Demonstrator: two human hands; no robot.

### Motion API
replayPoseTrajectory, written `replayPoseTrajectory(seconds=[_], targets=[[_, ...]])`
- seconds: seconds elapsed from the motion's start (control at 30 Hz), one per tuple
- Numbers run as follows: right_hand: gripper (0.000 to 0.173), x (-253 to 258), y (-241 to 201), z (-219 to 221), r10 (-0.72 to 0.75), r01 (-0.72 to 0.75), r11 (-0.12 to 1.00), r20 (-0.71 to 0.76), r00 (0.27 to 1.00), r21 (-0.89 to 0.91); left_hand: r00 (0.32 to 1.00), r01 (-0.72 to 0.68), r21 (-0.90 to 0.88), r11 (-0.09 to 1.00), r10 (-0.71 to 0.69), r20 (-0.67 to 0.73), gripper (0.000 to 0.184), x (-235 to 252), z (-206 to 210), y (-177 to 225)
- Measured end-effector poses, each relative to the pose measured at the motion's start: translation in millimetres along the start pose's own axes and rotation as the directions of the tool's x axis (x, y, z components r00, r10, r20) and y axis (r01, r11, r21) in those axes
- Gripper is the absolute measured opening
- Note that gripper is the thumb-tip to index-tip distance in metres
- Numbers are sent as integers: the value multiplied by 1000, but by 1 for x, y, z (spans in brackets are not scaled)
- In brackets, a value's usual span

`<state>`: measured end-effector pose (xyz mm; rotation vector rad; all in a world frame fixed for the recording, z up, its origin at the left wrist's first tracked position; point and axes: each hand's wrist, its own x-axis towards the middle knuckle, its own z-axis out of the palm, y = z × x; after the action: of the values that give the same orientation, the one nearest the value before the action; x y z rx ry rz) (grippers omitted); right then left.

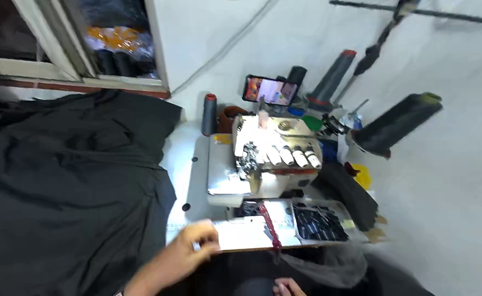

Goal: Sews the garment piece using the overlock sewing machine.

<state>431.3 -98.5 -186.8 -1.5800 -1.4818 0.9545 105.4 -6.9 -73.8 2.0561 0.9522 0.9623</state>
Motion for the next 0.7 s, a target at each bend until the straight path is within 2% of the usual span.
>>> replayPoseTrajectory(seconds=[0.03, 0.1, 0.17, 0.23, 0.3, 0.4, 0.47, 0.53, 0.63, 0.7], targets=[[26, -2, 3, 1, 36, -35, 999, -26, 999, 31, 983, -20, -109, 994, 40, 180, 21, -4, 29, 7], [26, -5, 10, 5, 53, -48, 996, -64, 997, 68, 893, -24, -176, 984, 100, 438, 12, -11, 89, 8], [26, -5, 14, 7, 56, -48, 993, -78, 995, 106, 784, 22, -104, 994, 47, 619, 18, -19, 139, 4], [26, -6, 18, 5, 63, -53, 989, -73, 995, 135, 684, 39, 7, 999, -32, 729, 23, -22, 169, 2], [27, -7, 22, 3, 60, -47, 986, -73, 996, 160, 631, 62, 41, 997, -71, 772, 15, -19, 177, 0], [26, -11, 28, 1, 26, -10, 981, -82, 996, 192, 574, 110, -9, 994, -56, 817, 11, -12, 170, -6], [27, -12, 32, 1, 4, 14, 979, -83, 997, 205, 605, 160, -53, 986, -55, 794, 15, -14, 166, -9], [27, -12, 35, 2, -4, 22, 975, -81, 997, 221, 626, 153, -20, 988, -82, 775, 25, -19, 166, -4], [27, -12, 37, 3, -2, 17, 972, -65, 998, 235, 605, 135, 14, 991, -94, 791, 13, -22, 170, -1], [27, -10, 36, 3, 2, 11, 972, -53, 999, 237, 589, 164, -60, 985, -49, 807, 10, -17, 166, -10]])
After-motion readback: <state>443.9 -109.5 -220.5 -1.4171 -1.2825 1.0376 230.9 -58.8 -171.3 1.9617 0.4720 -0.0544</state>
